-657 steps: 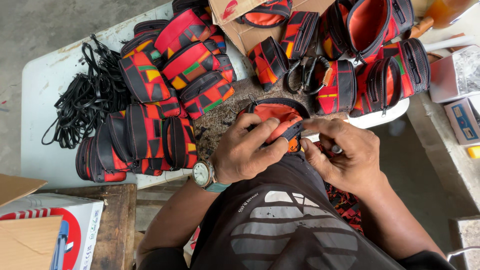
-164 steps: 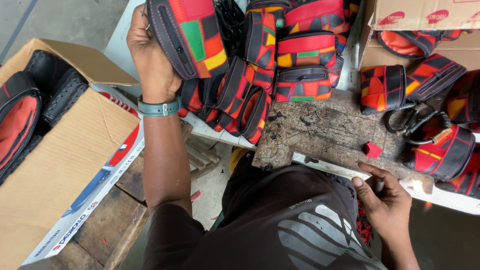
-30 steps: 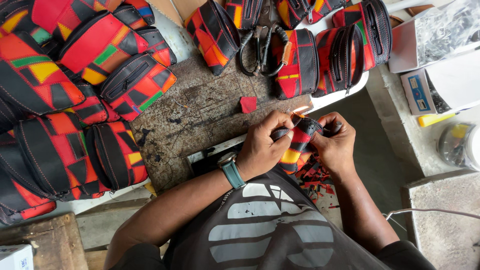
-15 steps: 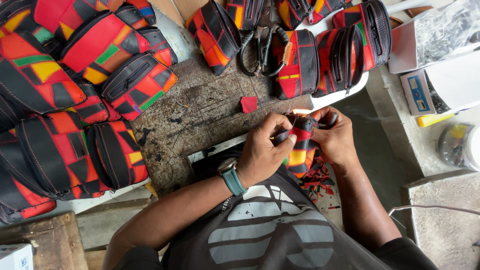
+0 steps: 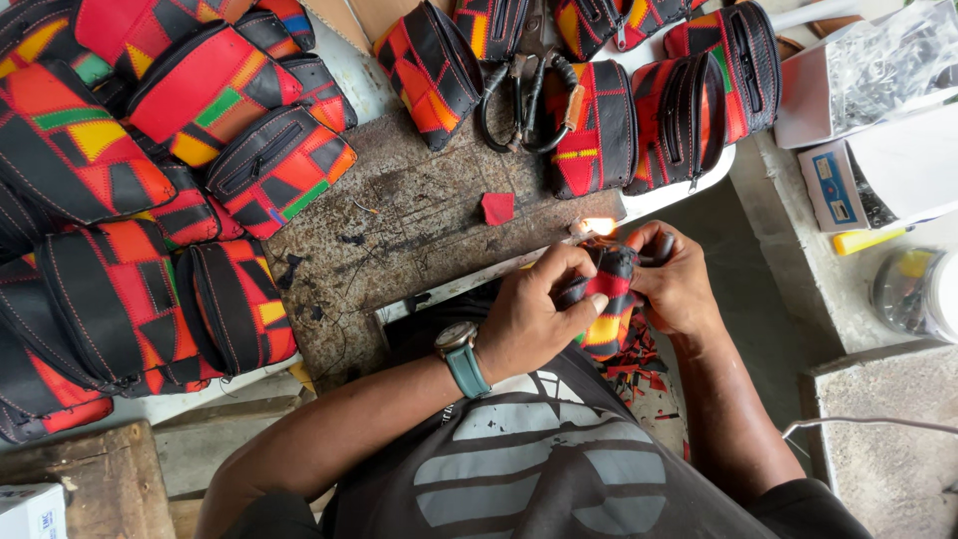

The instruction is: The person holds a colorful patchwork zippered bag and uses scissors to trim loose threads and excess fabric from its seams, letting clippings fall below the table. They then use a lighter to singe remaining fibers along the bag's edges, turning the bag to treat different sides.

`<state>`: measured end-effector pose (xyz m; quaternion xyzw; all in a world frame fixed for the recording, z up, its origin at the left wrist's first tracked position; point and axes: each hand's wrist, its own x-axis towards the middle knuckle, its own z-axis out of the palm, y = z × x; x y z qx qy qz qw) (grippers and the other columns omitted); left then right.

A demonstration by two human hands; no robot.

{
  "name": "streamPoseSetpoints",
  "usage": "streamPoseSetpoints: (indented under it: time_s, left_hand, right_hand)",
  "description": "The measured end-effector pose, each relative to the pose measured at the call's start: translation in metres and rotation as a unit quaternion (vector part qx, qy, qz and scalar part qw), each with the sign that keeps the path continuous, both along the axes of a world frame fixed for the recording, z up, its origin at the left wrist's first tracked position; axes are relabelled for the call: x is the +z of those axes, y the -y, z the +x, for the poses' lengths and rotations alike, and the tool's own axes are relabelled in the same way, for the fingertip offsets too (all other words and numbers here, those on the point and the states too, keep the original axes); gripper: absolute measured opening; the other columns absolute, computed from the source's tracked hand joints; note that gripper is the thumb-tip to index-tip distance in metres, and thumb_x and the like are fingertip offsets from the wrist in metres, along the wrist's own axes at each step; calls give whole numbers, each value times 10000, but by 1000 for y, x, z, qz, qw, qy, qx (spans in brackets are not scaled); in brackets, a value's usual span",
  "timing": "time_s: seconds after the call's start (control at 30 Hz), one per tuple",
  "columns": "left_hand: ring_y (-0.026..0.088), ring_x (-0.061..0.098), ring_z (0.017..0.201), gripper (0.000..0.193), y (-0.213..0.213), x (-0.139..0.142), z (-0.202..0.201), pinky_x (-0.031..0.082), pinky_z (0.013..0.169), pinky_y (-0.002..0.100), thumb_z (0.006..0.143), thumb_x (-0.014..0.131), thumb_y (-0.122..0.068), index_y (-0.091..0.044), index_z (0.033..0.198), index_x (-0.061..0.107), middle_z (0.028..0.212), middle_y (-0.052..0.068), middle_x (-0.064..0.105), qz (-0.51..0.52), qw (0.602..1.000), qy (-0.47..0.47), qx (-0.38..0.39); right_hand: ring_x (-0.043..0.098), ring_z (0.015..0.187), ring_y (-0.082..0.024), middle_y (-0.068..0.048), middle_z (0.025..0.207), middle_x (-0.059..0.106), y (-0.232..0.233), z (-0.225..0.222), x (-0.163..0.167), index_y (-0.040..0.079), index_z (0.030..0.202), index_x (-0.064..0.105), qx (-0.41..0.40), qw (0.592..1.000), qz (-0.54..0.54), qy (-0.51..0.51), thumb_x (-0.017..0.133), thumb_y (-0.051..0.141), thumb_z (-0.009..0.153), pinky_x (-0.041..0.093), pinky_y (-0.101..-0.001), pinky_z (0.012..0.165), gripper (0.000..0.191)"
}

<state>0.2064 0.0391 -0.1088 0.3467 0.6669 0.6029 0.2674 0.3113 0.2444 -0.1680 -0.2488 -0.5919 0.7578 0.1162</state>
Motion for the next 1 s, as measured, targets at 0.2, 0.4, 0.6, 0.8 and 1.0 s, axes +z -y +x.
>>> streamPoseSetpoints:
  time_s: [0.2,0.4,0.6,0.8,1.0]
  left_hand:
    - [178,693,809,208,-5,-7,-10,557,756,329,948,705,-88,-63,1100,565,919,68,660,59,998,-29,-15]
    - [298,725,1018,237,-2,0,-28,562,871,382,949,707,-70,-47,1123,547,1061,135,685,120,980,-155,-31]
    - [263,756,1028,393,33,10,-31,587,909,339,873,689,-43,-35,1251,585,1058,157,748,29,992,-113,-54]
    - [180,687,1134,425,40,1,-50,542,1041,324,838,638,72,36,1260,657,1223,113,725,82,949,224,-204]
    - [131,696,1111,489,64,0,-71,529,1048,291,778,655,115,47,1262,672,1207,77,732,46,861,377,-338]
  right_hand:
    - [626,757,-76,-38,890,667,9,9,-2,1,956,579,-51,998,22,-19,784,-71,850,552,-243,662,242]
    - [563,744,-75,-26,874,626,11,4,26,-25,1001,608,-16,995,94,0,808,-61,836,475,-239,635,261]
    - [601,812,-64,-46,937,702,44,25,68,-34,1027,727,71,979,192,-4,779,-37,844,499,-230,737,190]
    - [659,800,-97,-62,906,735,58,24,96,-4,960,752,150,967,202,-49,779,23,862,519,-236,715,105]
    - [671,728,-133,-72,842,731,60,9,106,10,908,775,233,954,178,-59,812,57,814,530,-276,635,111]
